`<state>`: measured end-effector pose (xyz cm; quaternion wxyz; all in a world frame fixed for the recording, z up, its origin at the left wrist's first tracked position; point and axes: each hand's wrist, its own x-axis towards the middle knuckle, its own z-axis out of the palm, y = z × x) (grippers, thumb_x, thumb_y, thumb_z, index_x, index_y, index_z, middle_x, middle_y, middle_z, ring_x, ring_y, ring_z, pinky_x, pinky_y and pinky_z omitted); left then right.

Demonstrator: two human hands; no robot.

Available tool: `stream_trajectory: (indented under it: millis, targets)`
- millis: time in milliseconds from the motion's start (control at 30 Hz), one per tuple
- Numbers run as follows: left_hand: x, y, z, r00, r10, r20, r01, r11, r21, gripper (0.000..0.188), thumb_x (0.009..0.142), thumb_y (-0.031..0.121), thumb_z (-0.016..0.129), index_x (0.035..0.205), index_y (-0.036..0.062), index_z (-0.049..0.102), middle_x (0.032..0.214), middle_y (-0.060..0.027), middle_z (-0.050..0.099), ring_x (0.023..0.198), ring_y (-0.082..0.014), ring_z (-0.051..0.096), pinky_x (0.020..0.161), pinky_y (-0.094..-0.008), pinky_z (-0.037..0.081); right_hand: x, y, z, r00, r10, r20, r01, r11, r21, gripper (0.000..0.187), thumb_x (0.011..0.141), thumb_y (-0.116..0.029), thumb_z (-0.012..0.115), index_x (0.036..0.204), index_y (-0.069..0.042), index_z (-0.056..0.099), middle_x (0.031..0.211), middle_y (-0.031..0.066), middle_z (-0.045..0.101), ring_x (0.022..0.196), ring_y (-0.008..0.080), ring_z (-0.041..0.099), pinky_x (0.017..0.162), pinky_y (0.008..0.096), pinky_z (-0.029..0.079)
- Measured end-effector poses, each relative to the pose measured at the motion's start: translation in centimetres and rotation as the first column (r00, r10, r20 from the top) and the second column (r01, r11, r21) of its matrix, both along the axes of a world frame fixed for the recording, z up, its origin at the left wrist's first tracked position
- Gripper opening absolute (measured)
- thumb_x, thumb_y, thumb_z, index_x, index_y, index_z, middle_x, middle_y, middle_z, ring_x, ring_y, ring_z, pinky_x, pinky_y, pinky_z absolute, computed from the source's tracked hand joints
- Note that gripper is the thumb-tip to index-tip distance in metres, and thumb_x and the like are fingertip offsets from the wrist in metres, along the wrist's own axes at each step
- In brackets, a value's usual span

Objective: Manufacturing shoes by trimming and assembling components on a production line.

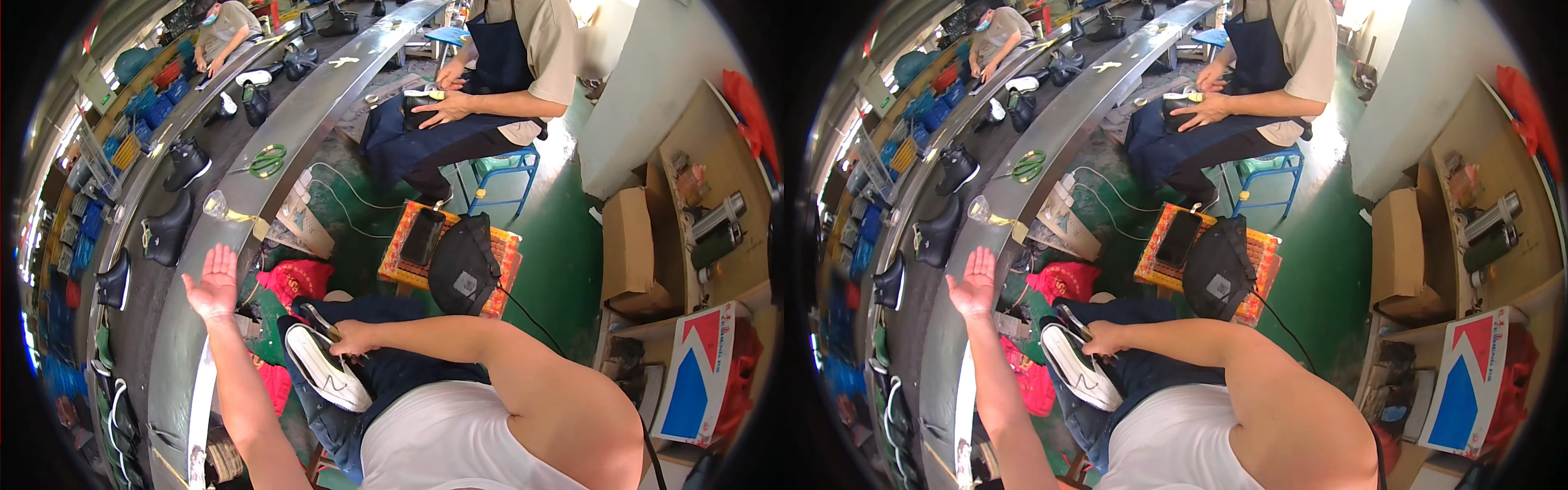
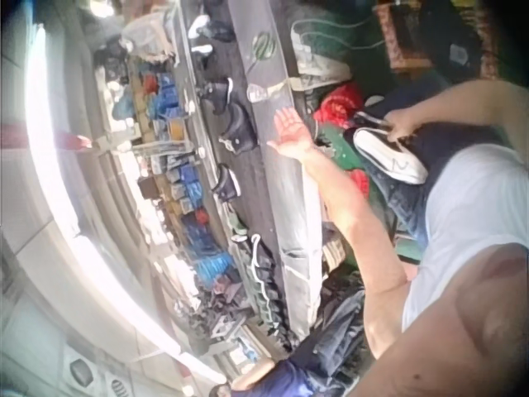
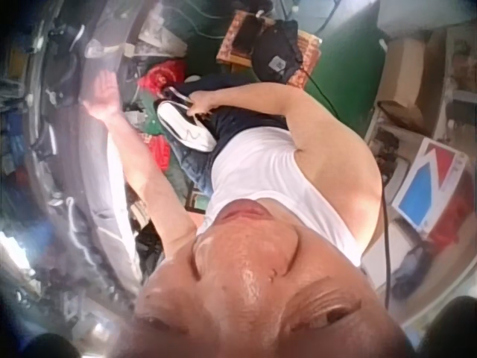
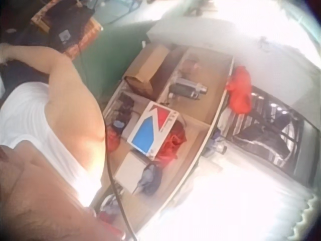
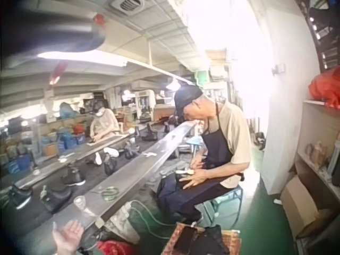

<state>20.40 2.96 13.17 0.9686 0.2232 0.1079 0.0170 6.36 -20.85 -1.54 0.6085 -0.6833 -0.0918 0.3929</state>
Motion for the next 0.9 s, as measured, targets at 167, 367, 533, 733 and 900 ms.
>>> stream_trajectory:
  millis: [167, 367, 533, 733, 900]
  targets:
    - [3.3, -8.5, -1.4, 0.974, -0.228, -0.001, 0.228, 0.973, -0.025, 0.090, 0.096, 0.065, 0.033, 0.144, -0.0114, 0.027, 0.150, -0.0294, 0.034, 0.140, -0.0445, 0.033, 0.116, -0.0578, 0.026, 0.1, -0.6, -0.1, 0.999, -0.030, 0.024, 0.031, 0.999, -0.028, 0.037, 0.082, -0.022, 0.068, 0.103, 0.006, 0.057, 0.082, 0.0133, 0.066, 0.057, 0.0200, 0.064, 0.051, 0.0342, 0.053]
    - [5.8, -16.0, -4.3, 0.913, -0.405, -0.049, 0.398, 0.912, -0.101, 0.091, 0.096, 0.063, 0.037, 0.144, -0.0128, 0.026, 0.150, -0.0306, 0.032, 0.141, -0.0453, 0.031, 0.116, -0.0573, 0.025, 0.7, -2.1, -1.0, 0.997, -0.081, -0.010, 0.081, 0.997, -0.002, 0.036, 0.082, -0.022, 0.068, 0.101, 0.006, 0.056, 0.080, 0.0134, 0.066, 0.056, 0.0201, 0.064, 0.052, 0.0345, 0.053]
    - [6.8, -18.2, -5.6, 0.884, -0.464, -0.059, 0.452, 0.879, -0.152, 0.092, 0.097, 0.062, 0.035, 0.149, -0.0103, 0.015, 0.157, -0.0285, 0.019, 0.145, -0.0442, 0.020, 0.119, -0.0560, 0.021, 1.4, -2.8, -1.1, 0.996, -0.086, 0.007, 0.086, 0.996, -0.023, 0.036, 0.080, -0.023, 0.068, 0.099, 0.006, 0.059, 0.079, 0.0163, 0.067, 0.058, 0.0229, 0.066, 0.054, 0.0370, 0.054]
    - [7.6, -22.1, -5.3, 0.826, -0.563, 0.019, 0.561, 0.819, -0.121, 0.090, 0.099, 0.062, 0.030, 0.149, -0.0114, 0.013, 0.157, -0.0282, 0.019, 0.145, -0.0456, 0.019, 0.118, -0.0575, 0.018, 2.4, -4.8, -1.0, 0.992, -0.125, 0.022, 0.125, 0.992, 0.021, 0.029, 0.082, -0.019, 0.066, 0.095, 0.007, 0.062, 0.076, 0.0157, 0.068, 0.057, 0.0232, 0.067, 0.052, 0.0369, 0.056]
    - [7.7, -20.3, -6.3, 0.837, -0.547, 0.001, 0.546, 0.836, -0.061, 0.085, 0.100, 0.058, 0.031, 0.149, -0.0097, 0.017, 0.156, -0.0270, 0.023, 0.144, -0.0448, 0.023, 0.117, -0.0558, 0.023, 2.6, -3.9, -0.8, 0.996, -0.082, -0.037, 0.081, 0.996, -0.022, 0.029, 0.084, -0.019, 0.065, 0.098, 0.006, 0.059, 0.076, 0.0139, 0.066, 0.058, 0.0206, 0.066, 0.054, 0.0352, 0.054]
